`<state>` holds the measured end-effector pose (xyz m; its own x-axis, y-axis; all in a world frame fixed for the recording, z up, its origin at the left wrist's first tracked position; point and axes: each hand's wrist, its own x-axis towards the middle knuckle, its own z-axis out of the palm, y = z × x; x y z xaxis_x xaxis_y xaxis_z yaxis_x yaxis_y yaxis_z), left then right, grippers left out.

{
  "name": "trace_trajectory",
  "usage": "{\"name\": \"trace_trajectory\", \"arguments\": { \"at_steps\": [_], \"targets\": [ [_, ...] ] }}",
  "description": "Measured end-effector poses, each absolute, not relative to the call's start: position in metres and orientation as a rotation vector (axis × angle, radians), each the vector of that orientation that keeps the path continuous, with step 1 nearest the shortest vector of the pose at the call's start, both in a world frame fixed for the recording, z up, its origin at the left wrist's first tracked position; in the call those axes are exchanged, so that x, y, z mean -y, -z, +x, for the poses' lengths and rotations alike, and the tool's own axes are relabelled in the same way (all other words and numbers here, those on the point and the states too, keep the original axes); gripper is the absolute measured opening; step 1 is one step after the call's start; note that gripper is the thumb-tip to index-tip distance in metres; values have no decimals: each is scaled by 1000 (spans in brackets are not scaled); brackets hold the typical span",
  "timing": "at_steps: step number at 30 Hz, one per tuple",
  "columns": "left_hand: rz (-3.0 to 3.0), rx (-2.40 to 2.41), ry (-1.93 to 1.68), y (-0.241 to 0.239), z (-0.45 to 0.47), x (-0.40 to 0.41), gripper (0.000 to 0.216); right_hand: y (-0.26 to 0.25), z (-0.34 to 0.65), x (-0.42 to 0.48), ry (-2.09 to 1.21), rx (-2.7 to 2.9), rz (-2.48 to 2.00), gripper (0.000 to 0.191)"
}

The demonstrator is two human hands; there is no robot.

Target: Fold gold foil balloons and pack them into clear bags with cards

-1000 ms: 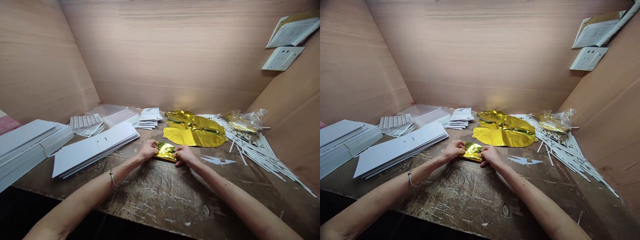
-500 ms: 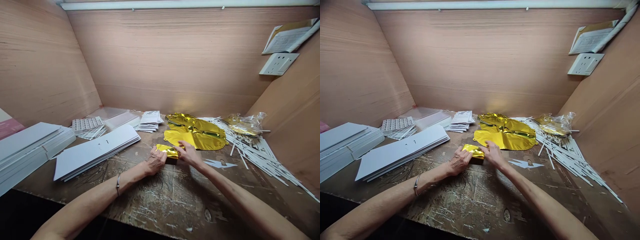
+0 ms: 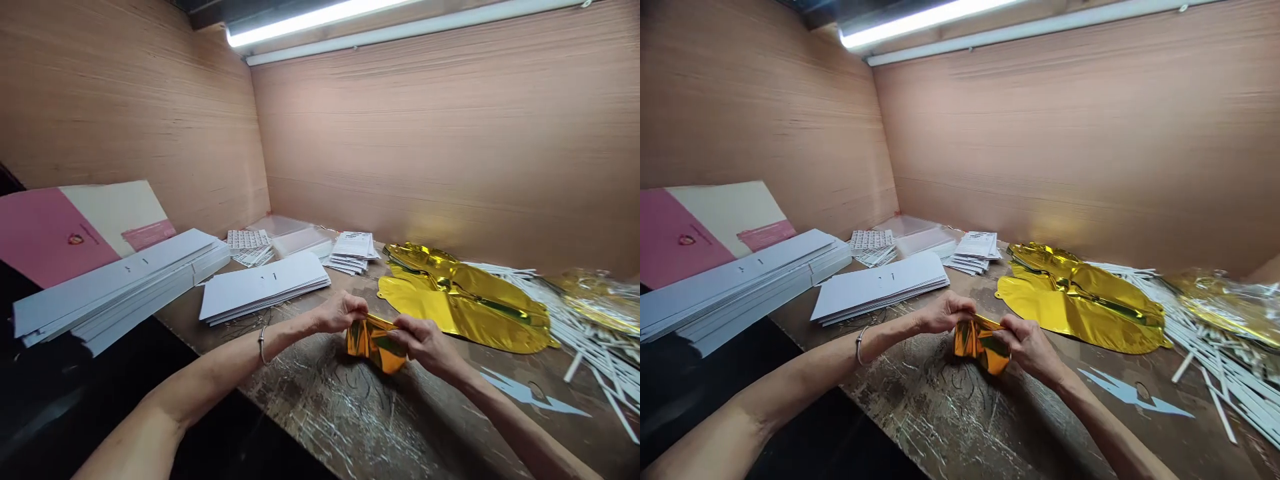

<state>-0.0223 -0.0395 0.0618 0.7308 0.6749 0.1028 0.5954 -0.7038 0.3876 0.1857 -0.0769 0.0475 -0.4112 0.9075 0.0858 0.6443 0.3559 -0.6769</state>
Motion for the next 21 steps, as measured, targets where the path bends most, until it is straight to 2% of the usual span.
{"name": "trace_trajectory", "arguments": {
  "at_steps": [3,4,6,9,12,18,21],
  "targets": [
    [2529,-1052,-320,-62,-52,35,26,-44,184,75,-1216,1985,-1376,29],
    [2564,-1176,-336,-62,-65,33,30,-40,184,75,-1270,1936,-1386,30],
    [2605,-1581,-344,-61,-97,28,52,-31,186,75,-1303,1884,-1416,31],
    [2424,-2070,-81,-58,-141,25,71,-23,187,76,-1301,1864,-1452,32],
    [2357,-2042,115,-56,-165,30,59,-23,184,78,-1326,1849,-1471,34],
    [2425,-1906,96,-71,-169,35,23,-33,177,77,-1437,1750,-1455,36],
    [2579,-1992,78,-79,-160,34,20,-43,185,74,-1485,1633,-1409,35]
  ]
}}
